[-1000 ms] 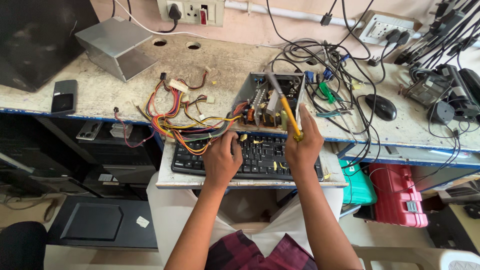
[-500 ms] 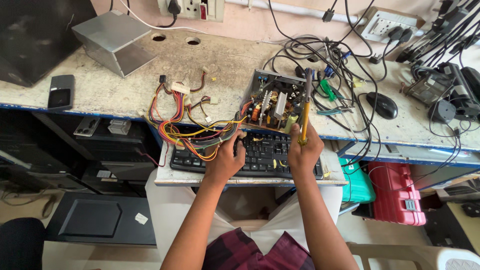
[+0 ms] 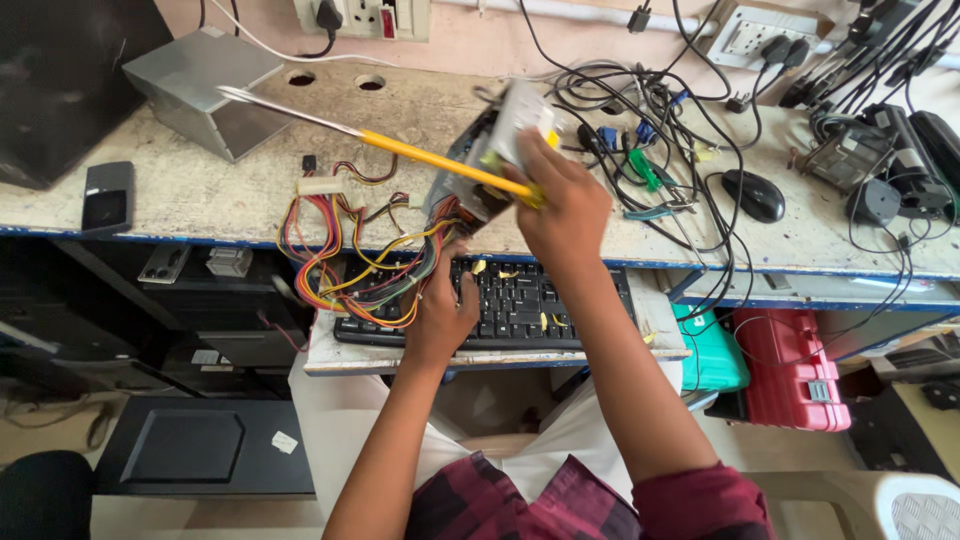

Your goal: The person uses a yellow screwdriver to repeatedly tap and prod a small electronic component on a cluttered workbench. The person holds the component steady with the left hand while tapping it with the screwdriver in the right hand.

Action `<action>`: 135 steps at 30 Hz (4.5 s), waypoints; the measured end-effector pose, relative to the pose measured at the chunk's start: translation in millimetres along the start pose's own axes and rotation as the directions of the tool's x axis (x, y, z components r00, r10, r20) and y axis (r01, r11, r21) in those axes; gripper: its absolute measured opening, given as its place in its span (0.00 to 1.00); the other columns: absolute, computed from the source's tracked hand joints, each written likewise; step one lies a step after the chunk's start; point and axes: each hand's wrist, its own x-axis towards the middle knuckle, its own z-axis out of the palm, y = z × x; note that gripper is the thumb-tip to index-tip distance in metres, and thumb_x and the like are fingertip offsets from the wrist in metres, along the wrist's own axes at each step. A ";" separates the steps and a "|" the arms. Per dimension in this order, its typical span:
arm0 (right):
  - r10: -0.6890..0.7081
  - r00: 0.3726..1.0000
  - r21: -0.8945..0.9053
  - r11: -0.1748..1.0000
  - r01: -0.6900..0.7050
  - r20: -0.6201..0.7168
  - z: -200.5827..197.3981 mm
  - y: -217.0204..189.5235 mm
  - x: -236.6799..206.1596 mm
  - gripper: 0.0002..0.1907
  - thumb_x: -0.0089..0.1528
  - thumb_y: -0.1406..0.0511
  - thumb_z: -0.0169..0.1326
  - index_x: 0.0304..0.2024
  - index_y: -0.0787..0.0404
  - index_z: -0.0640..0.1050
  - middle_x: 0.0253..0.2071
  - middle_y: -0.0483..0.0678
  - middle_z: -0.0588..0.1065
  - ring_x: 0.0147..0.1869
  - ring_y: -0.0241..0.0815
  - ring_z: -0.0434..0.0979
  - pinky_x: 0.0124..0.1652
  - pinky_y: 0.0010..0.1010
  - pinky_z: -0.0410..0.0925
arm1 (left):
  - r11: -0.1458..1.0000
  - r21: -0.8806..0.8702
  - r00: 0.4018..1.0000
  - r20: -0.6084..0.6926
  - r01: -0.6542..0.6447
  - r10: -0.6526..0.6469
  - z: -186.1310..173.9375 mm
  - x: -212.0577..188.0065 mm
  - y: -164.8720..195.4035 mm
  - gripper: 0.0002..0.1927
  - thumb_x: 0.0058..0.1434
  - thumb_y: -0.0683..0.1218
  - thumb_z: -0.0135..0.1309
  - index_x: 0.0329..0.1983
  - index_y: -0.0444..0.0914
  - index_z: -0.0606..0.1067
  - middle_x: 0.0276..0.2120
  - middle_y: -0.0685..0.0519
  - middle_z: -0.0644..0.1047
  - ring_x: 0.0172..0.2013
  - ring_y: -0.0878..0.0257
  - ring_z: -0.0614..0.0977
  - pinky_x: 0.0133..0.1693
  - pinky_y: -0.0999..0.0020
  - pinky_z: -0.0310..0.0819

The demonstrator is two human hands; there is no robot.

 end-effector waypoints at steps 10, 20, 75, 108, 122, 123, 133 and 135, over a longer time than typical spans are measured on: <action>-0.027 0.976 -0.004 1.000 0.029 0.217 40.7 -38.2 33.5 0.29 0.48 0.68 0.60 0.54 0.54 0.81 0.57 0.49 0.78 0.44 0.53 0.82 0.41 0.43 0.74 | 0.688 -0.600 0.902 0.154 0.409 -0.402 10.0 -14.3 -23.5 0.16 0.73 0.38 0.47 0.63 0.29 0.72 0.50 0.45 0.83 0.38 0.70 0.81 0.35 0.75 0.75; -0.092 0.989 0.241 0.969 0.063 0.113 14.2 -18.8 22.6 0.29 0.51 0.54 0.74 0.52 0.55 0.82 0.58 0.56 0.76 0.53 0.55 0.82 0.48 0.40 0.75 | 0.653 -0.601 0.873 0.173 0.460 -0.456 9.2 -14.6 -27.5 0.19 0.67 0.35 0.49 0.62 0.30 0.71 0.47 0.48 0.83 0.26 0.78 0.68 0.27 0.81 0.61; 0.418 0.325 0.070 0.520 -0.851 0.848 -104.0 193.0 -159.8 0.20 0.69 0.59 0.58 0.40 0.75 0.84 0.25 0.51 0.72 0.28 0.38 0.65 0.30 0.32 0.59 | 0.862 -0.308 0.914 0.086 0.402 -0.396 2.7 -6.7 -9.6 0.26 0.62 0.38 0.53 0.65 0.35 0.70 0.52 0.53 0.83 0.20 0.71 0.66 0.27 0.76 0.66; 0.553 0.659 0.145 0.700 -0.700 0.510 -126.8 136.0 -167.2 0.14 0.57 0.64 0.66 0.42 0.65 0.85 0.32 0.48 0.83 0.34 0.31 0.78 0.36 0.24 0.71 | 0.981 0.069 0.819 0.540 0.184 -0.192 -22.0 103.9 -55.7 0.43 0.47 0.57 0.70 0.60 0.31 0.68 0.45 0.35 0.81 0.47 0.39 0.82 0.49 0.52 0.75; 0.628 0.579 0.030 0.665 -0.747 0.520 -121.5 125.8 -157.6 0.13 0.57 0.64 0.67 0.43 0.63 0.86 0.26 0.47 0.80 0.29 0.31 0.69 0.30 0.26 0.65 | 0.967 0.067 0.794 0.558 0.245 -0.240 -23.7 108.0 -69.2 0.41 0.44 0.54 0.71 0.58 0.32 0.70 0.43 0.37 0.82 0.47 0.43 0.83 0.49 0.56 0.77; 0.609 0.600 0.058 0.675 -0.735 0.519 -120.5 126.3 -157.7 0.13 0.57 0.64 0.67 0.43 0.63 0.86 0.27 0.46 0.80 0.30 0.30 0.70 0.30 0.25 0.66 | 0.967 0.058 0.799 0.552 0.247 -0.237 -23.2 107.0 -69.5 0.41 0.44 0.54 0.71 0.58 0.31 0.70 0.43 0.37 0.82 0.47 0.43 0.83 0.49 0.56 0.77; 0.561 0.630 0.104 0.697 -0.709 0.536 -116.4 132.9 -159.1 0.14 0.57 0.63 0.68 0.43 0.63 0.86 0.29 0.48 0.82 0.32 0.31 0.75 0.33 0.25 0.69 | 0.962 -0.019 0.815 0.536 0.272 -0.220 -23.9 102.7 -74.2 0.41 0.45 0.54 0.70 0.58 0.30 0.69 0.44 0.37 0.82 0.47 0.44 0.84 0.50 0.57 0.78; 0.562 0.626 0.108 0.691 -0.715 0.540 -115.1 134.5 -160.0 0.14 0.57 0.63 0.68 0.43 0.64 0.86 0.29 0.48 0.82 0.32 0.32 0.75 0.34 0.25 0.69 | 0.976 -0.013 0.834 0.521 0.216 -0.178 -23.2 101.9 -75.8 0.42 0.45 0.54 0.71 0.59 0.29 0.69 0.44 0.35 0.81 0.47 0.42 0.83 0.49 0.55 0.77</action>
